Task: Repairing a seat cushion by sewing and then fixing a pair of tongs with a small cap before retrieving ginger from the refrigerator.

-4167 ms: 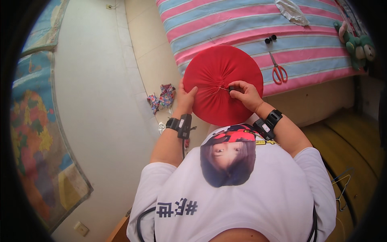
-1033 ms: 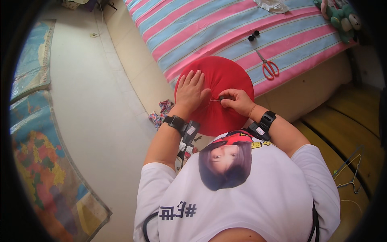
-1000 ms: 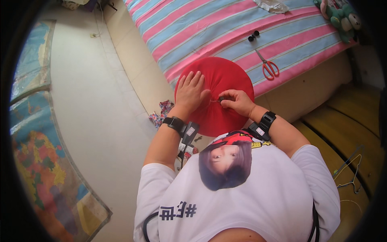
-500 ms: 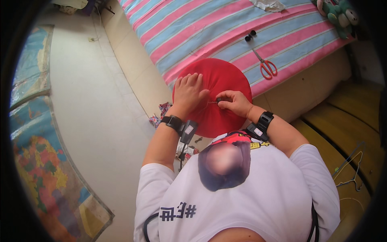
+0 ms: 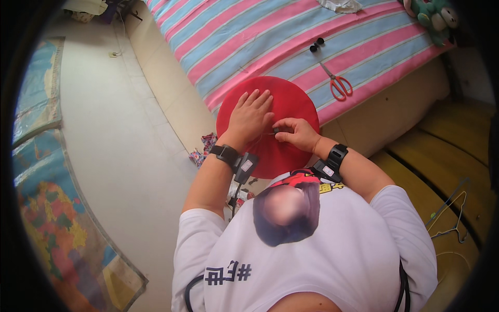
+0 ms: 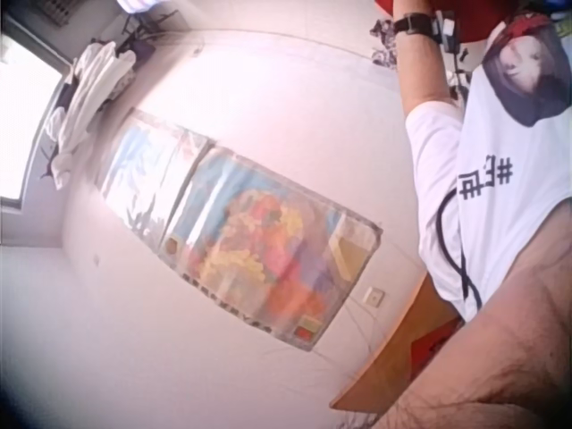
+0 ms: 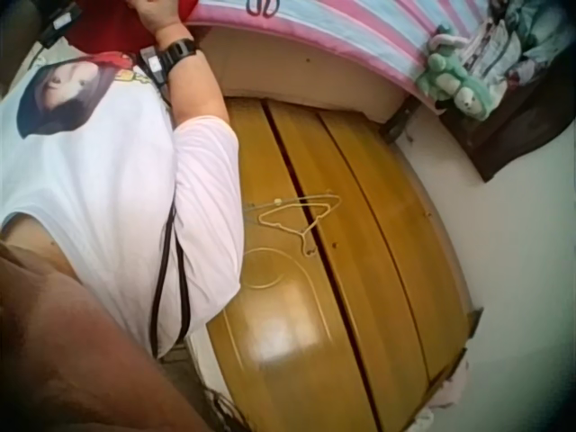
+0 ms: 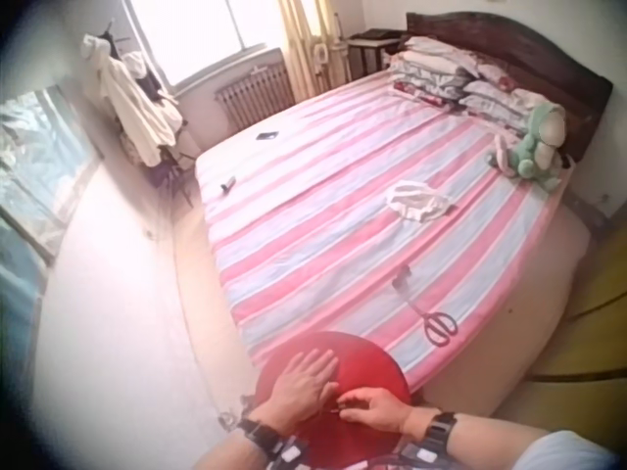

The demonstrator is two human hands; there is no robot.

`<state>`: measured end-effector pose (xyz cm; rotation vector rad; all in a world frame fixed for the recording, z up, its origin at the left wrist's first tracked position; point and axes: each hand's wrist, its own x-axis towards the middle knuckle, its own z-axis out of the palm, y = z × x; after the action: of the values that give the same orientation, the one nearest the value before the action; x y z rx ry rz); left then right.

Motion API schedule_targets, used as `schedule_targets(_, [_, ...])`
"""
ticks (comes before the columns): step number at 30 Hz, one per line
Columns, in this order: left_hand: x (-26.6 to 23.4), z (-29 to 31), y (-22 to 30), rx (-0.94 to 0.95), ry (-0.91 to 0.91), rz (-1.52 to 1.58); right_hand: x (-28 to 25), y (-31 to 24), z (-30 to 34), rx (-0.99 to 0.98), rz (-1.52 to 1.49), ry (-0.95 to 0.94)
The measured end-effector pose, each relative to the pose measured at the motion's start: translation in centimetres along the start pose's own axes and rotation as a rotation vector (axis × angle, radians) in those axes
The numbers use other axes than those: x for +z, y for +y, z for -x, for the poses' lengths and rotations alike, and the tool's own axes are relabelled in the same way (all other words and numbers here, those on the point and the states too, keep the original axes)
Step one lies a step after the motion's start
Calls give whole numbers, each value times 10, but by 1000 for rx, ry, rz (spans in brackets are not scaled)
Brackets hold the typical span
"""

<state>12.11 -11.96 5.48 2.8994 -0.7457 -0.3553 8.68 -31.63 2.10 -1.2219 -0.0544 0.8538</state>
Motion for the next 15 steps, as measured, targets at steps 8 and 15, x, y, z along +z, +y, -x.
schedule_targets(8, [8, 0, 7, -86, 102, -6, -1, 0, -1, 6, -4, -17])
schedule_targets(15, [6, 0, 12, -147, 46, -23, -5, 2, 0, -9, -26, -47])
